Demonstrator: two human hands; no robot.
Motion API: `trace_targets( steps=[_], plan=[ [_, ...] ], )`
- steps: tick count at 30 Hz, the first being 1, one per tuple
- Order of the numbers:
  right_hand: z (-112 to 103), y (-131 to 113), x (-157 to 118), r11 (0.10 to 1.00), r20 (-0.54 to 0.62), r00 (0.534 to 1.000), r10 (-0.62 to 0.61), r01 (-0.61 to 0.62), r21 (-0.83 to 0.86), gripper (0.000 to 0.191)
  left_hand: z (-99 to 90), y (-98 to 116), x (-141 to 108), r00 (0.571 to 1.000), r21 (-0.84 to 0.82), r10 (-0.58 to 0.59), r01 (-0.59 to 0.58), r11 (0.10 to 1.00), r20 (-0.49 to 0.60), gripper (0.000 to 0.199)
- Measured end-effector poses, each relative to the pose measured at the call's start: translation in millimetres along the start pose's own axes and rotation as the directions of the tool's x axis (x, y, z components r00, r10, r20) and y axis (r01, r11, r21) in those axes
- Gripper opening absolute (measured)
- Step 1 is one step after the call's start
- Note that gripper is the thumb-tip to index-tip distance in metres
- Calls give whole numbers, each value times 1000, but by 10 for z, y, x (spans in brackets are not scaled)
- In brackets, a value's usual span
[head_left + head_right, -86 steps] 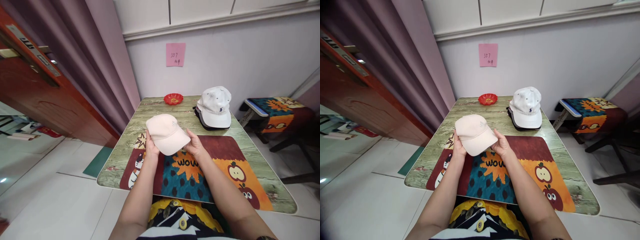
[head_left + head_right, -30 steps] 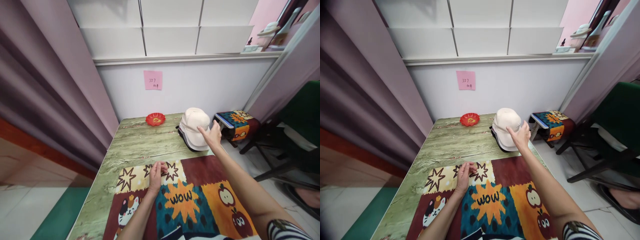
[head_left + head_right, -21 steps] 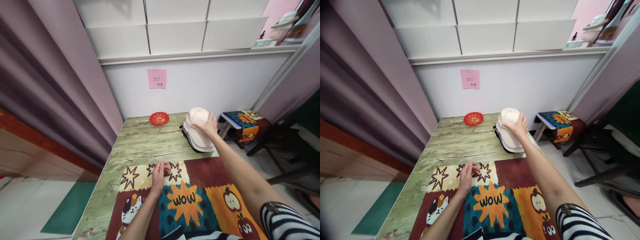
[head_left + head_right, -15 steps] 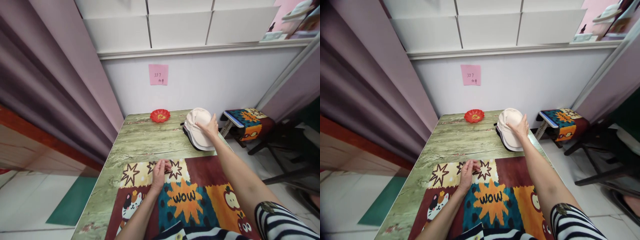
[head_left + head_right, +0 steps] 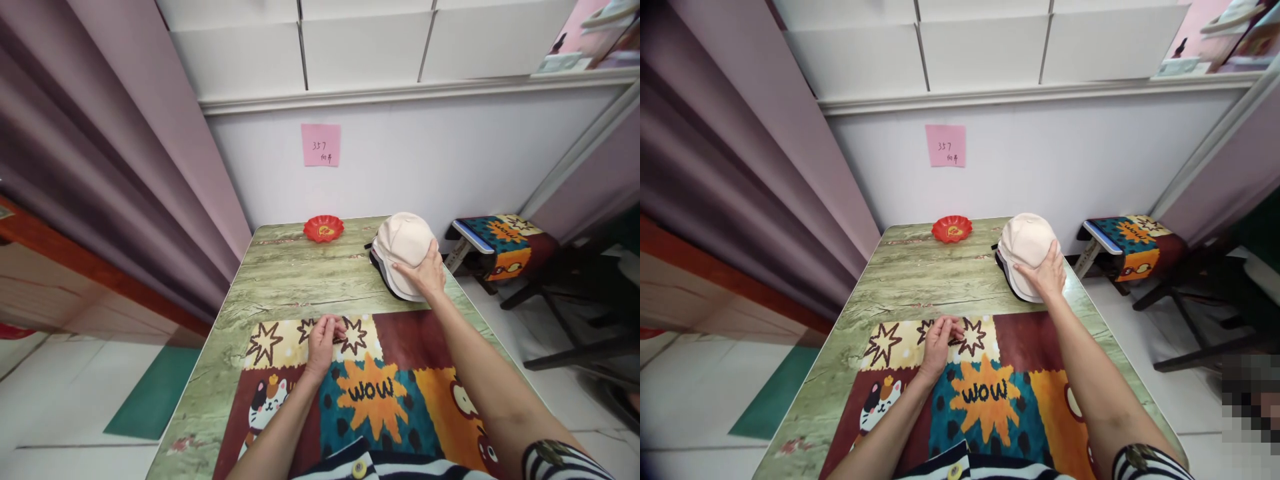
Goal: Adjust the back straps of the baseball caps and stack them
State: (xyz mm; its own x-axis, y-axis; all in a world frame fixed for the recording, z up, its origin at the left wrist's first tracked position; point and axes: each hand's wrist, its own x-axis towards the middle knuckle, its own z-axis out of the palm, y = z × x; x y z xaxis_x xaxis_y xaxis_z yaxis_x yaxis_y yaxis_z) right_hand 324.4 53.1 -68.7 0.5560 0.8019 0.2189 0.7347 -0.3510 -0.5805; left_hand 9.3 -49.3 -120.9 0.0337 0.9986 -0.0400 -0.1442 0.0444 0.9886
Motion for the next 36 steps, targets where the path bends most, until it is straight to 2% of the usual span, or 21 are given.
trace_targets(
  steps=[7,11,14,16,17,19,21,23,25,28,30,33,36],
  plan=[
    [63,-31,-17,999,-31,999,18,-19,-43,138,17,-29,6,1000,5,22,-22,1000,4,41],
    [52,-15,-116,999,-118,993,-27,30,21,133,27,10,9,999,39,30,-30,999,15,38],
    [16,-37,-365,981,-253,951,-178,190,26,113,16,68,32,998,81,-61,58,995,30,34],
    [-20,-116,-632,934,-284,896,-341,357,6,85,18,130,65,990,153,-138,134,979,17,35],
    [-44,-180,-783,895,-248,870,-427,445,19,69,28,174,85,986,187,-167,164,969,5,39],
    [-110,-356,-1080,809,-72,817,-572,577,112,47,74,306,124,985,262,-175,168,950,1,54],
    [-209,-576,-1310,800,111,798,-593,569,190,53,151,513,147,995,375,-95,74,924,38,70],
    [-341,-804,-1432,847,210,822,-529,493,200,76,247,792,144,990,485,85,-131,865,115,77],
    [-492,-1010,-1451,859,195,839,-509,481,174,93,343,1107,116,952,506,267,-304,807,147,82],
    [-689,-1241,-1384,846,58,844,-534,533,34,102,454,1528,61,877,548,469,-446,708,106,82],
    [-768,-1340,-1337,819,-21,819,-573,571,-51,101,498,1711,41,837,653,532,-475,590,129,84],
    [-800,-1417,-1309,787,-86,783,-616,607,-107,98,519,1809,48,813,785,557,-451,424,167,85],
    [-778,-1432,-1322,783,-114,775,-621,610,-124,97,494,1761,74,809,839,567,-410,358,154,84]
  ],
)
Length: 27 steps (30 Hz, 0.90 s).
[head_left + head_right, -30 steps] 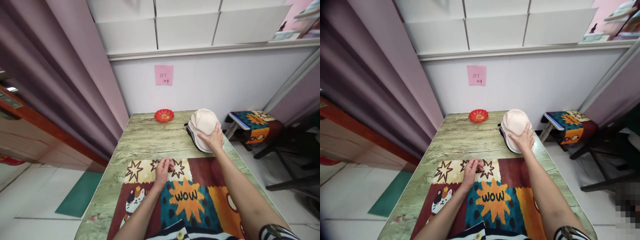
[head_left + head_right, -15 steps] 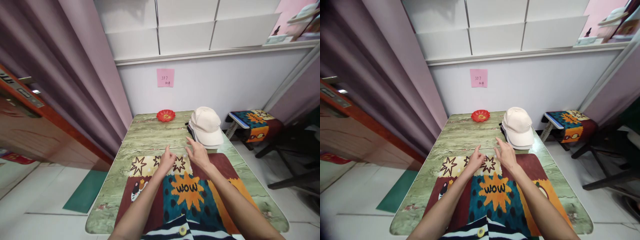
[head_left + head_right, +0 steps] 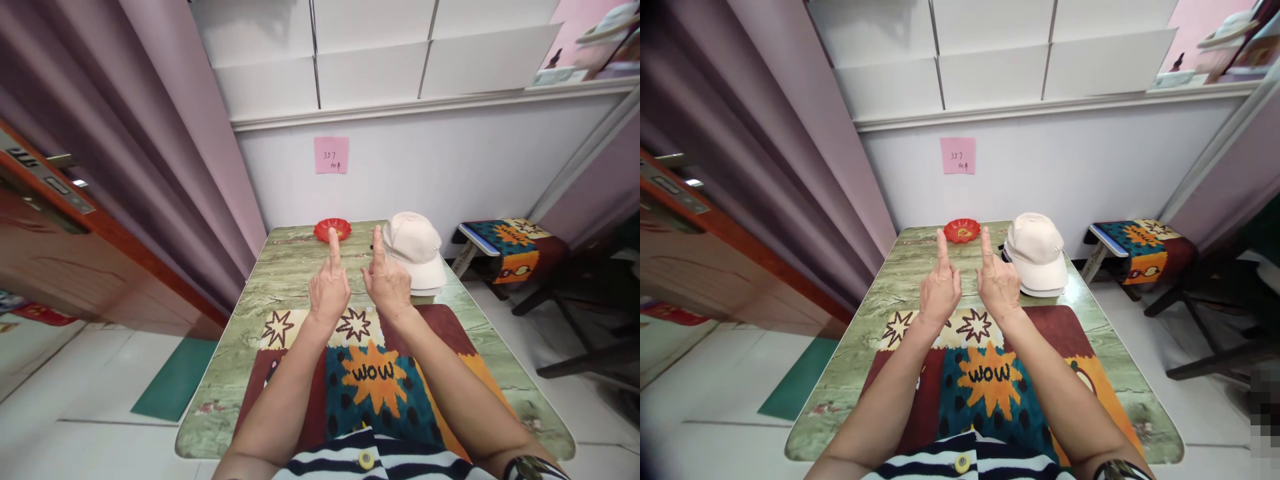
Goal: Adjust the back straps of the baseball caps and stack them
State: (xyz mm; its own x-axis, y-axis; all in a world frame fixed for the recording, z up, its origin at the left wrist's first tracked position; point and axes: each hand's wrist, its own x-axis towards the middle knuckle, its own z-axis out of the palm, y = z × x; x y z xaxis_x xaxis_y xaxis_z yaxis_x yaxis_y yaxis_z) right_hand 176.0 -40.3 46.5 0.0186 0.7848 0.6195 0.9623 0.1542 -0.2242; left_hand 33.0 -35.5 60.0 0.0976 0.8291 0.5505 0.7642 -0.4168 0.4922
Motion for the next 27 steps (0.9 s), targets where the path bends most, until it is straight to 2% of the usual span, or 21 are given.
trace_targets(
  steps=[6,13,16,19,21,23,25,26,27],
  plan=[
    [34,-3,-33,1000,-3,1000,10,-10,-6,96,59,-127,-46,1000,73,-13,15,997,-24,83],
    [55,4,-27,999,7,1000,1,-1,32,96,50,-133,-47,997,2,-27,27,1000,-78,82],
    [57,-12,-32,998,7,1000,13,-14,57,95,42,-131,-48,995,-89,-47,39,995,-89,76],
    [95,-10,-83,985,61,996,71,-80,151,92,73,-182,-79,997,-148,-61,54,987,-42,77],
    [176,48,-177,941,141,981,130,-167,296,91,129,-276,-175,997,-148,-59,66,987,56,76],
    [308,176,-336,826,239,950,202,-297,479,87,204,-424,-374,980,-139,-38,66,988,197,64],
    [465,370,-549,599,350,880,322,-476,644,71,275,-606,-680,943,-150,-7,60,987,332,37],
    [540,483,-664,399,423,798,430,-588,704,57,301,-699,-858,926,-150,-10,72,986,378,27],
    [605,600,-777,155,510,681,525,-666,729,48,318,-788,-1040,913,-149,-15,83,985,407,22]
  ],
)
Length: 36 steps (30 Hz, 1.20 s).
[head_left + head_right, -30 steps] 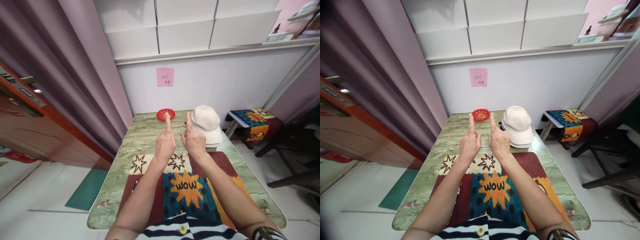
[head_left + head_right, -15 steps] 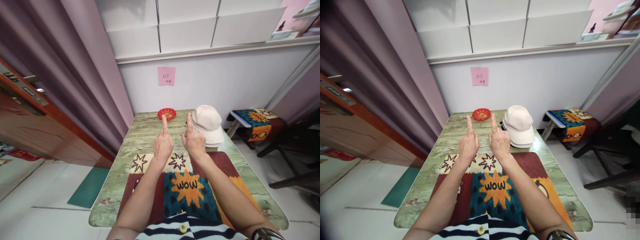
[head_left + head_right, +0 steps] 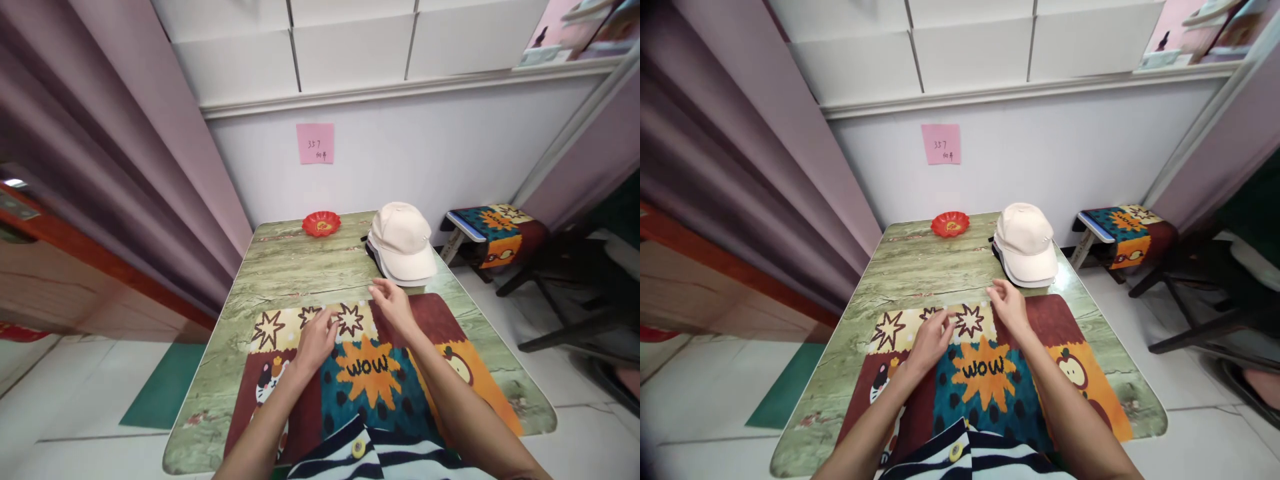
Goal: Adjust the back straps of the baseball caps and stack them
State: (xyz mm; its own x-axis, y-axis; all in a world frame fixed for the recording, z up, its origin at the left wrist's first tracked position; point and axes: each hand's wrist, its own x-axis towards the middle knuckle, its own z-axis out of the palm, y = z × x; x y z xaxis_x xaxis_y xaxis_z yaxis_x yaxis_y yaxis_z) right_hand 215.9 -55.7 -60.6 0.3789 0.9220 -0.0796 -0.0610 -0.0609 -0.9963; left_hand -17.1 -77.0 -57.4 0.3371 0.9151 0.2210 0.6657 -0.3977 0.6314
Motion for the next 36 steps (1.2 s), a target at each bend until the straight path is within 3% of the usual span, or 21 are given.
trace_targets(
  steps=[2,5,8,11,22,29,33,36],
  plan=[
    [-209,225,33,989,-102,989,111,-99,113,43,115,-174,-294,1000,-18,-1,1,1000,11,21],
    [-472,378,105,965,-245,952,186,-131,228,41,197,-309,-552,999,-26,19,-20,999,-40,19],
    [-627,366,229,942,-347,912,219,-104,320,39,213,-326,-567,999,1,16,-16,1000,-34,18],
    [-698,316,359,921,-377,895,240,-87,380,34,217,-312,-507,1000,49,12,-11,999,-7,20],
    [-760,147,591,854,-341,896,285,-77,514,29,233,-325,-521,999,120,23,-25,992,23,21],
    [-727,-157,786,782,-271,951,147,56,621,33,230,-308,-534,999,109,-13,9,994,37,24],
    [-677,-190,646,750,-135,990,29,67,658,36,186,-276,-513,995,-12,-90,91,996,53,23],
    [-588,-101,428,768,10,999,33,-32,640,33,108,-217,-395,968,-298,-228,250,921,107,22]
  ],
)
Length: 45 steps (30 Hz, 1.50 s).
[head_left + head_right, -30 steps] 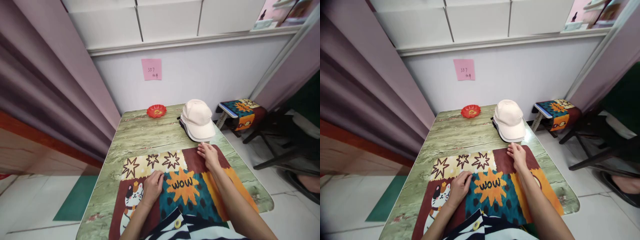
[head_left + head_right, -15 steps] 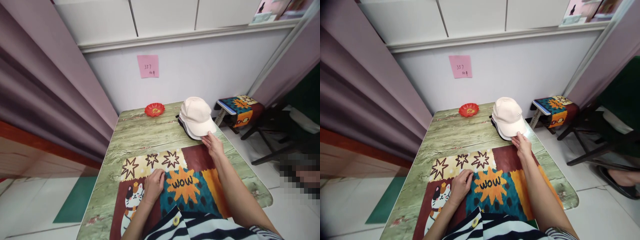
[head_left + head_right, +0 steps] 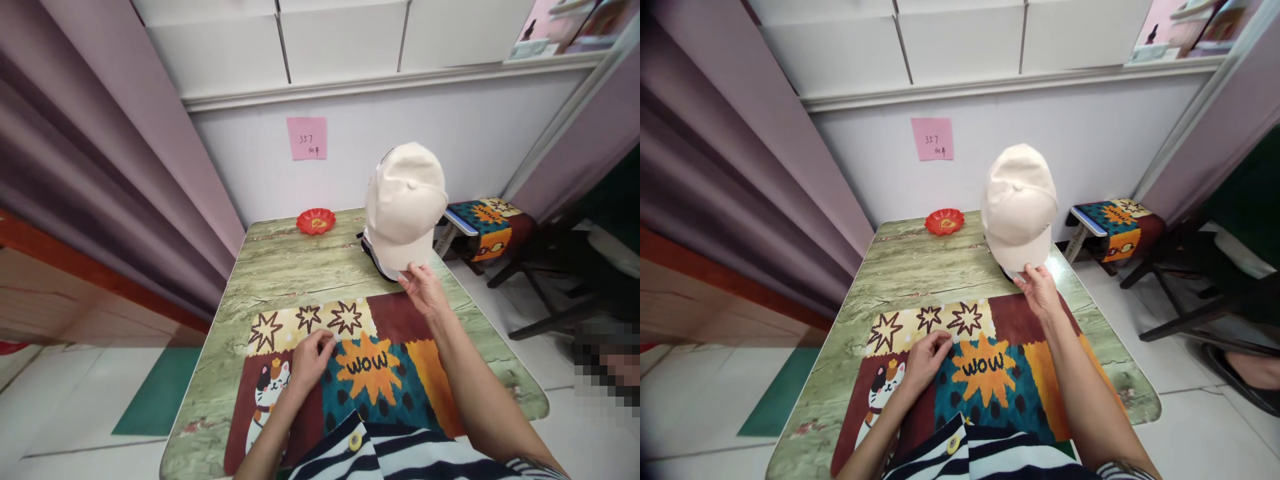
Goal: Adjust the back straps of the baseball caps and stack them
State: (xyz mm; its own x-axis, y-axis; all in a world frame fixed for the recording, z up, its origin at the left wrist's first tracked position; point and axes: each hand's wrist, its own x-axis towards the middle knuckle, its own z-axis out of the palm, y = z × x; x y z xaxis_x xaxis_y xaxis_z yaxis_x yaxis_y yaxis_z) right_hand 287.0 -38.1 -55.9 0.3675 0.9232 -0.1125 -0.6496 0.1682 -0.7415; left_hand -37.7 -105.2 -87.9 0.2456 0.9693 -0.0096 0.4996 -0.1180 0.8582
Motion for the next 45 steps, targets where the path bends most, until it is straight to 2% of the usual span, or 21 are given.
trace_targets(
  steps=[1,3,6,8,10,14,16,18,21,23,25,28,31,33,35,36,37,39,41,43,45],
  plan=[
    [-1,63,-82,999,29,999,44,-44,-1,32,-24,55,51,998,-147,-61,62,987,12,28],
    [-6,206,-246,991,88,988,131,-133,21,29,-75,189,174,988,-459,-148,151,876,43,43],
    [-34,424,-460,961,194,944,265,-275,25,30,-152,418,365,986,-806,-150,143,574,68,60],
    [-68,545,-555,934,249,904,348,-356,-17,31,-208,565,455,991,-909,-128,87,407,37,63],
    [-108,633,-600,914,274,875,400,-402,-54,29,-276,700,497,989,-958,-147,25,286,-18,58],
    [-115,720,-565,920,256,887,384,-392,-21,30,-442,954,478,980,-988,-197,9,151,-21,48],
    [-36,736,-524,927,237,903,359,-374,18,31,-511,1073,459,987,-987,-155,-7,159,-32,51],
    [94,743,-494,930,213,912,351,-365,31,30,-549,1169,450,990,-971,-102,-77,224,-102,42],
    [285,739,-486,941,162,928,336,-336,-28,36,-545,1229,437,975,-902,-53,-178,394,-215,36],
    [322,724,-489,948,121,943,309,-296,-116,38,-523,1206,410,970,-835,-23,-194,516,-240,35],
    [255,690,-479,945,30,966,257,-245,-219,34,-506,1157,362,977,-775,8,-175,608,-215,30],
    [67,554,-436,933,-140,979,147,-184,-308,35,-509,1104,284,992,-732,51,-123,670,-120,27],
    [23,267,-434,920,-174,985,8,-75,-384,38,-531,1122,244,994,-701,102,-93,707,-29,25],
    [145,22,-514,854,-70,988,-139,84,-513,38,-540,1163,241,992,-679,123,-67,731,35,23],
    [355,-201,-666,690,141,958,-251,279,-668,38,-539,1208,244,987,-658,135,-41,751,91,21],
    [472,-287,-760,605,242,939,-244,342,-719,38,-536,1228,245,984,-647,141,-35,762,113,20],
    [585,-348,-857,556,337,925,-175,375,-741,39,-531,1246,243,981,-635,147,-33,772,128,19],
    [777,-396,-1034,543,493,868,61,386,-746,39,-523,1269,234,977,-619,159,-38,785,142,17],
    [903,-361,-1158,536,554,800,229,371,-758,37,-518,1278,218,976,-627,164,-40,778,141,17],
    [967,-293,-1218,533,566,778,273,368,-762,39,-517,1274,202,977,-645,162,-35,764,138,19],
    [994,-239,-1231,543,564,788,246,370,-754,38,-515,1259,190,979,-655,155,-32,755,131,21]
  ],
)
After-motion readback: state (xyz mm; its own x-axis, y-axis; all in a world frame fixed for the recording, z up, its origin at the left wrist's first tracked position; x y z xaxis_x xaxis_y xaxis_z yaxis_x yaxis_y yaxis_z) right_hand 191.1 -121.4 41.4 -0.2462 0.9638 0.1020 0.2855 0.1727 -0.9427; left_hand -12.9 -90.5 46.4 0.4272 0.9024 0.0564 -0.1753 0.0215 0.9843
